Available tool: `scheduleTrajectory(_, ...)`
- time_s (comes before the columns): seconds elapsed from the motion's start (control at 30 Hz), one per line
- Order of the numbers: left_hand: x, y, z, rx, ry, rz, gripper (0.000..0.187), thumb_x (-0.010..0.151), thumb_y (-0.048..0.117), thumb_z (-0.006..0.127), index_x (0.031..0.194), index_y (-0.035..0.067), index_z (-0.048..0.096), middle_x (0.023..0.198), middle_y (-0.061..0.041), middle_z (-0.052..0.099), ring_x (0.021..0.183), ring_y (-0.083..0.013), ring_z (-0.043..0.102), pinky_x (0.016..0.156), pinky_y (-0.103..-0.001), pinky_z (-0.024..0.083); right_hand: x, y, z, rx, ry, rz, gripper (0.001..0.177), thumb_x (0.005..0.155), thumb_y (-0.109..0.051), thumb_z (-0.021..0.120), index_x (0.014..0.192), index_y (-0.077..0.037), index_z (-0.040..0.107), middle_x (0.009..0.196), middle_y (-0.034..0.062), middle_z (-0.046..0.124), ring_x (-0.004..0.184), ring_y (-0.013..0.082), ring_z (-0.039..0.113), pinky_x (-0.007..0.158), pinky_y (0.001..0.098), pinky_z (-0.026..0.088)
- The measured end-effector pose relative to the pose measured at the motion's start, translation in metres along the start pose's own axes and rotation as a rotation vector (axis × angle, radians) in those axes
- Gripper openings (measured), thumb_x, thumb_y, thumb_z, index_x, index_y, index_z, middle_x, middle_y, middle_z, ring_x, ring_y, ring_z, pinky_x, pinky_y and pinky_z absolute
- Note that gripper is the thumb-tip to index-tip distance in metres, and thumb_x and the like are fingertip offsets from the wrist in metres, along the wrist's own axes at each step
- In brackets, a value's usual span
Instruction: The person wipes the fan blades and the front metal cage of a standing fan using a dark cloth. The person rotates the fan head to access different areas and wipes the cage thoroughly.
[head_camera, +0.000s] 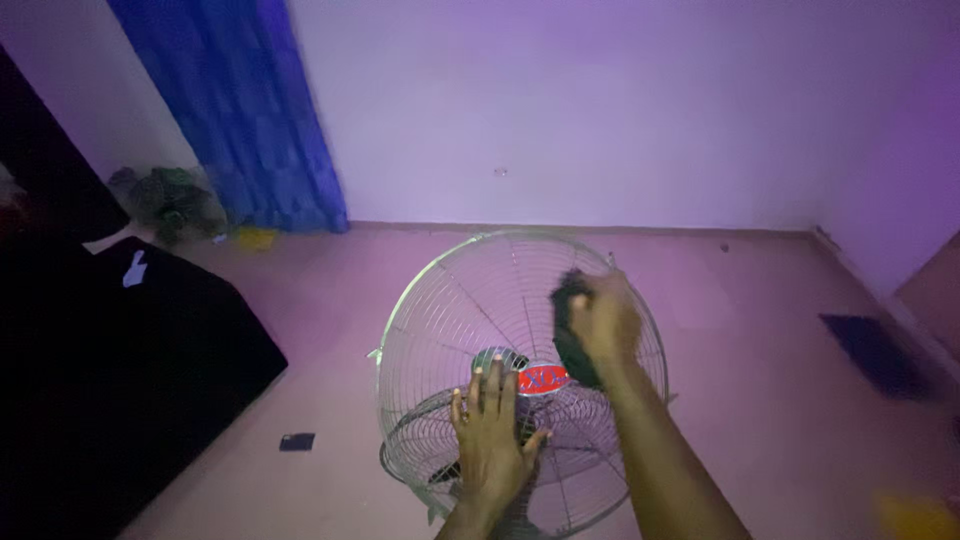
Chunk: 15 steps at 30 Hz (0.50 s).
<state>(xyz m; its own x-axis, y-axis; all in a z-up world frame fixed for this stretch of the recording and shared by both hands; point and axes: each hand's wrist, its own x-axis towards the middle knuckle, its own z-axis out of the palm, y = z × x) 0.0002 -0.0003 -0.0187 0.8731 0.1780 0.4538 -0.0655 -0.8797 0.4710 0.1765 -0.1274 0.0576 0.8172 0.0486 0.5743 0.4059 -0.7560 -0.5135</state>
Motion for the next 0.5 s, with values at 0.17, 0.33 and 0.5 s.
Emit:
scheduleTrajectory(0.17, 0.002, -0.006, 0.012, 0.086, -0.056, 0.004, 0.1, 0.079, 0.052, 0.081, 0.149, -0.002, 0.036, 0.162, -0.023, 0.022, 0.151, -0.0453, 0.016, 0.117, -0.068, 0.005, -0.024, -0.1, 0.005, 0.094, -0.458, -0.396, 0.034, 0.082, -0.015, 0.073, 0.115, -0.024, 0.075, 0.104, 0.0065, 0.063, 0.091, 0.023, 0.064, 0.075, 0.0376, 0.056)
scheduleTrajectory(0.33, -0.001, -0.007, 0.01, 0.047, -0.073, -0.039, 0.098, 0.077, 0.051, 0.082, 0.149, 0.001, 0.036, 0.164, -0.018, 0.025, 0.15, -0.0397, 0.017, 0.118, -0.064, 0.005, -0.004, -0.083, 0.018, -0.036, -0.448, -0.384, 0.036, 0.082, -0.015, 0.077, 0.117, -0.016, 0.071, 0.104, 0.0114, 0.065, 0.095, 0.029, 0.066, 0.082, 0.0443, 0.054)
scheduleTrajectory(0.5, 0.001, 0.009, -0.009, -0.035, -0.036, -0.041, 0.097, 0.074, 0.044, 0.085, 0.15, 0.006, 0.038, 0.163, -0.015, 0.027, 0.152, -0.037, 0.017, 0.119, -0.061, 0.008, 0.037, -0.006, 0.001, -0.121, -0.073, -0.101, 0.027, 0.082, -0.025, 0.079, 0.107, -0.017, 0.078, 0.107, 0.0146, 0.068, 0.094, 0.0364, 0.068, 0.079, 0.0495, 0.055)
